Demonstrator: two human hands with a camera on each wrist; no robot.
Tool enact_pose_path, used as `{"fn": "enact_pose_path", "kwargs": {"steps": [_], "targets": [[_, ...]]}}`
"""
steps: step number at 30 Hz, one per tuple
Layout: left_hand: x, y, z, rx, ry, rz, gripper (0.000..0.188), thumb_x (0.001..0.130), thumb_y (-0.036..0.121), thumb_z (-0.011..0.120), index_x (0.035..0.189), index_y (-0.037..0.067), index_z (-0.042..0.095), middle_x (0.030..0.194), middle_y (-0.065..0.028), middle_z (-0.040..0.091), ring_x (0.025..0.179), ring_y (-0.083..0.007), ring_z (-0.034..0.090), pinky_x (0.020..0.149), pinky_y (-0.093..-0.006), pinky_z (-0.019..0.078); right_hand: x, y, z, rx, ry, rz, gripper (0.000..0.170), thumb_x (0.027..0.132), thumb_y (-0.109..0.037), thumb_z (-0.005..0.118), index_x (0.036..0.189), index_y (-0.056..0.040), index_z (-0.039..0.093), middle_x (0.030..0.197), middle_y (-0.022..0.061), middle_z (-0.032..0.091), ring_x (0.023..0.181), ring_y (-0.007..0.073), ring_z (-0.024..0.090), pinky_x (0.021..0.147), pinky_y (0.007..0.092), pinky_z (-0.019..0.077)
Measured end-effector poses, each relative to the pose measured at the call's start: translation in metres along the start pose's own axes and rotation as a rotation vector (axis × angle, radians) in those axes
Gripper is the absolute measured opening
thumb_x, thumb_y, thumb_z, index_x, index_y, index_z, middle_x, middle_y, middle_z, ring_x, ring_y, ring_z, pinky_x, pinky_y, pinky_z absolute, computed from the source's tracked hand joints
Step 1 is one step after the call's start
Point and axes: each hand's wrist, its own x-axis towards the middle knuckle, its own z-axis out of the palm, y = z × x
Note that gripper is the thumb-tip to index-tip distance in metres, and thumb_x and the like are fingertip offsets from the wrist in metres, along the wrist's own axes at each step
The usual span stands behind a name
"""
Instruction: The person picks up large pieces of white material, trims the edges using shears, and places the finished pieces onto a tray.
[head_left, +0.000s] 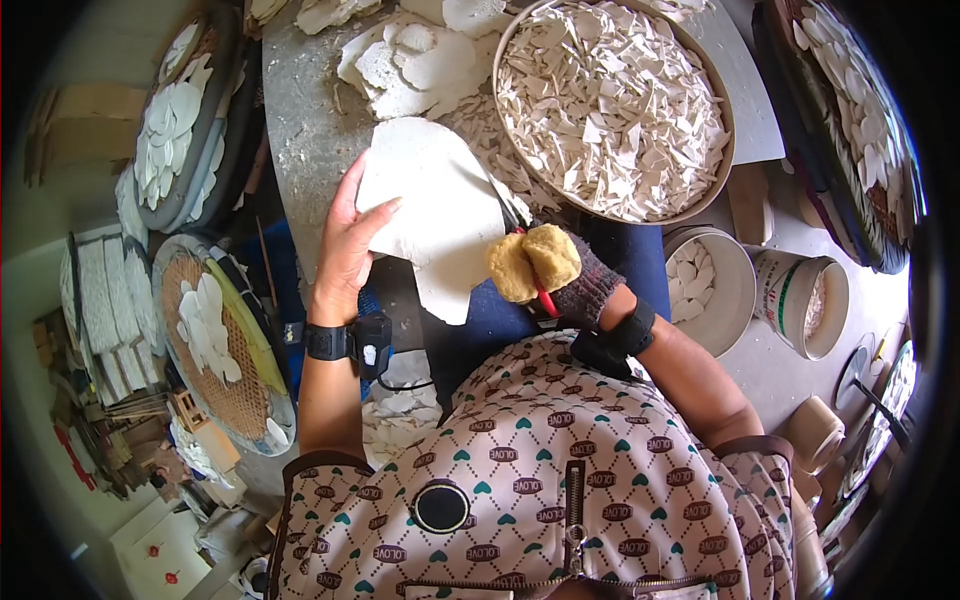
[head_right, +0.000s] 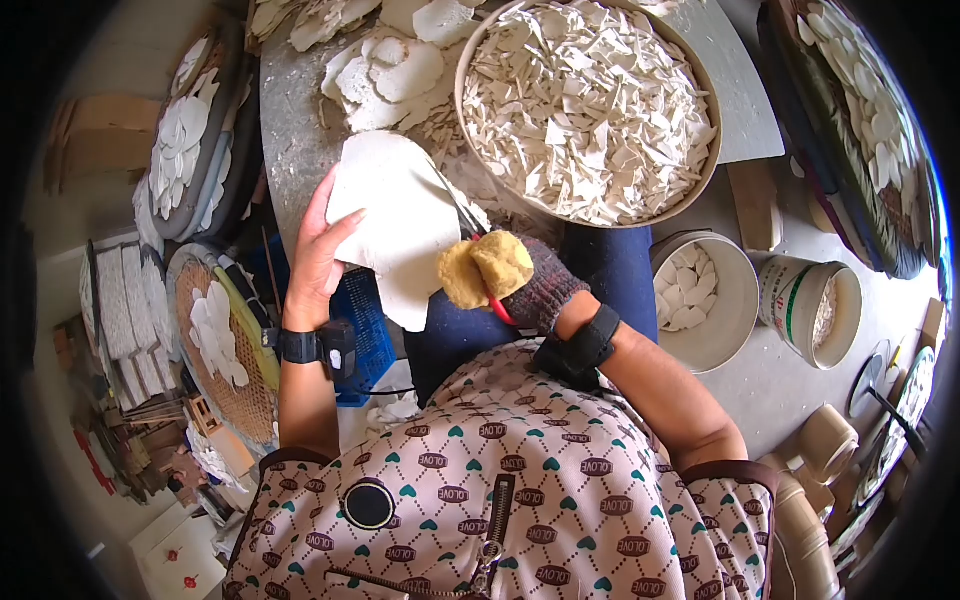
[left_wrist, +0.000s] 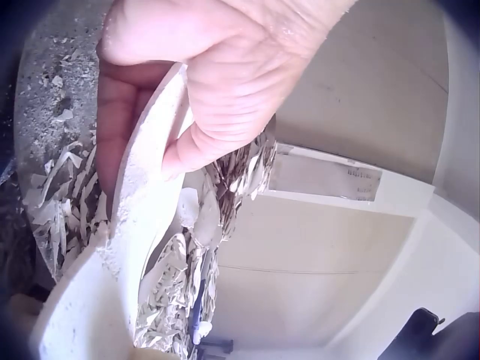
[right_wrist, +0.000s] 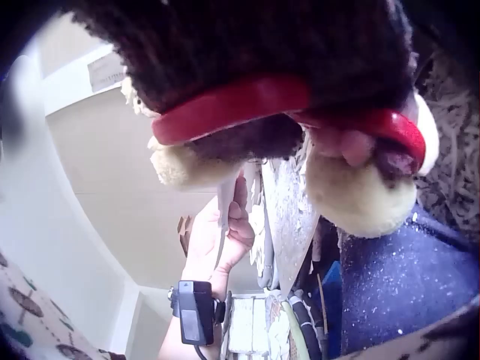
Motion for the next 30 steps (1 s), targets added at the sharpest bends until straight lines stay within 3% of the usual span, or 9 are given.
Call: {"fn": "enact_pose_path", "kwargs": {"steps": [3, 9, 13, 20, 24, 28, 30], "targets": [[-0.001, 0.002, 0.003, -0.017, -0.011, -0.051, 0.064, 0.079, -0.004, 0.056, 0.136, 0.001, 0.029, 0.130, -0.0123, 0.042, 0.117, -0.0195, 0.045, 0.097, -0.0313, 0.0378, 0.000, 0.001, 0.000, 0.026, -0.015, 0.036, 0.029, 0.074, -0.023, 0.066, 0.097, -0.0079, 0.058, 0.093, 0.0106, 0.062, 0.087, 0.0279, 0.059, 0.076, 0.0340, 0.0489], [-0.001, 0.005, -0.001, -0.042, -0.035, -0.106, 0.064, 0.079, -0.003, 0.057, 0.136, 0.001, 0.029, 0.130, -0.0121, 0.043, 0.117, -0.0197, 0.045, 0.098, -0.0312, 0.0368, -0.002, 0.002, 0.004, 0.153, 0.057, 0.056, 0.026, 0.076, -0.024, 0.065, 0.097, -0.0087, 0.058, 0.092, 0.0100, 0.062, 0.085, 0.0275, 0.060, 0.076, 0.0338, 0.0492], [-0.004, 0.004, -0.001, 0.019, -0.075, -0.133, 0.066, 0.078, -0.003, 0.058, 0.137, 0.001, 0.028, 0.130, -0.0126, 0.043, 0.117, -0.0196, 0.045, 0.098, -0.0305, 0.0360, 0.002, 0.010, 0.002, -0.049, 0.026, -0.031, 0.025, 0.077, -0.025, 0.065, 0.095, -0.0092, 0.059, 0.088, 0.0095, 0.062, 0.082, 0.0273, 0.060, 0.073, 0.0340, 0.0496], [-0.003, 0.003, -0.007, 0.007, -0.109, -0.174, 0.068, 0.077, -0.002, 0.059, 0.137, 0.000, 0.028, 0.130, -0.0117, 0.043, 0.117, -0.0183, 0.044, 0.098, -0.0296, 0.0355, 0.001, 0.014, 0.006, 0.057, 0.027, 0.033, 0.024, 0.076, -0.023, 0.064, 0.094, -0.0087, 0.059, 0.086, 0.0098, 0.063, 0.080, 0.0279, 0.061, 0.070, 0.0348, 0.0497], [-0.010, 0.011, -0.002, 0.067, -0.167, -0.220, 0.068, 0.076, -0.002, 0.059, 0.137, 0.000, 0.028, 0.130, -0.0108, 0.043, 0.116, -0.0169, 0.044, 0.098, -0.0283, 0.0348, 0.008, 0.009, -0.003, -0.305, 0.028, -0.249, 0.023, 0.076, -0.023, 0.064, 0.094, -0.0087, 0.059, 0.086, 0.0106, 0.063, 0.080, 0.0288, 0.061, 0.070, 0.0351, 0.0496], [-0.012, 0.011, -0.007, 0.078, -0.176, -0.247, 0.068, 0.076, -0.002, 0.060, 0.136, 0.000, 0.029, 0.129, -0.0098, 0.043, 0.114, -0.0151, 0.046, 0.097, -0.0275, 0.0364, 0.003, -0.013, -0.004, -0.144, -0.029, -0.043, 0.023, 0.076, -0.023, 0.063, 0.094, -0.0085, 0.059, 0.087, 0.0110, 0.063, 0.080, 0.0291, 0.061, 0.071, 0.0350, 0.0497], [-0.010, 0.010, -0.010, 0.083, -0.185, -0.218, 0.068, 0.076, -0.003, 0.061, 0.136, 0.000, 0.029, 0.128, -0.0095, 0.044, 0.111, -0.0138, 0.049, 0.095, -0.0275, 0.0399, 0.000, -0.015, -0.004, -0.176, -0.013, -0.044, 0.023, 0.076, -0.023, 0.064, 0.093, -0.0085, 0.059, 0.087, 0.0110, 0.063, 0.080, 0.0291, 0.061, 0.071, 0.0352, 0.0496]]}}
